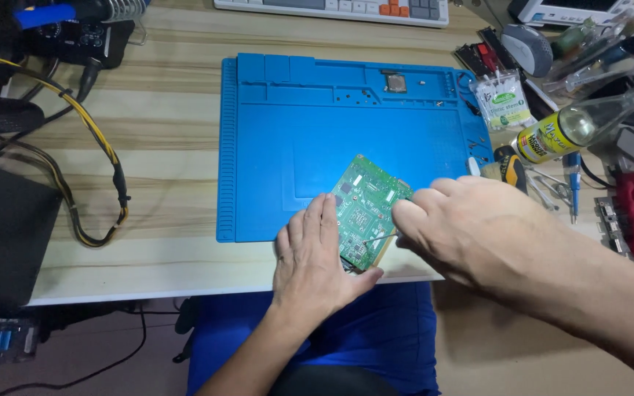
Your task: The person uses a screwdriver to work on a graphics card PCB, likely removing or mounting a cooler, then inspects the board and picks up a motherboard.
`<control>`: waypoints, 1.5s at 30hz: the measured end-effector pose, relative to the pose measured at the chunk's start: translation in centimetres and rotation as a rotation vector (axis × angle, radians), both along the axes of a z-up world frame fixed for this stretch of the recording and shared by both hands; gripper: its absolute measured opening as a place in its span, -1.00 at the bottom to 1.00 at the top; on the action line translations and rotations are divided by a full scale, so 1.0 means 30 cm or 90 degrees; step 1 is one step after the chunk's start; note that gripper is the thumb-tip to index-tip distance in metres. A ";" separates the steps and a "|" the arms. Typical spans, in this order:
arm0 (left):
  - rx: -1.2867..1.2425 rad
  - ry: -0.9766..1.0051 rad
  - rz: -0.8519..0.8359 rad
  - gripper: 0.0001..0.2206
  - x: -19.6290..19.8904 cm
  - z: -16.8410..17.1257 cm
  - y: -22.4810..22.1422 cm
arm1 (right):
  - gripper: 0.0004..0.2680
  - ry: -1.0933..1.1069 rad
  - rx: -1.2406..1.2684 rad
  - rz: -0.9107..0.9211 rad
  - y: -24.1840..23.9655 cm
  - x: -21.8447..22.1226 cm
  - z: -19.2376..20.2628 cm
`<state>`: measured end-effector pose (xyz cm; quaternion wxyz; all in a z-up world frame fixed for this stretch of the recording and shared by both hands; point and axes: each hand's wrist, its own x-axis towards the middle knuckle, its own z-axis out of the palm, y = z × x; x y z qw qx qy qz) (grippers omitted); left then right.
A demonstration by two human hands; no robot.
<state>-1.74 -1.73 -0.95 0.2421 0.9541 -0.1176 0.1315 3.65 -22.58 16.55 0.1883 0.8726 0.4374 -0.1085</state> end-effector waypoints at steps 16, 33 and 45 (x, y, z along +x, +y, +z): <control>0.000 0.017 -0.003 0.28 0.003 0.002 0.000 | -0.86 0.027 -0.038 -0.050 0.029 -0.021 0.053; 0.004 0.018 0.007 0.29 0.000 -0.005 -0.004 | -0.95 -0.049 0.006 0.027 0.020 -0.037 -0.011; 0.013 0.017 0.014 0.28 0.002 -0.007 -0.008 | -0.95 -0.027 -0.032 0.059 0.017 -0.037 -0.007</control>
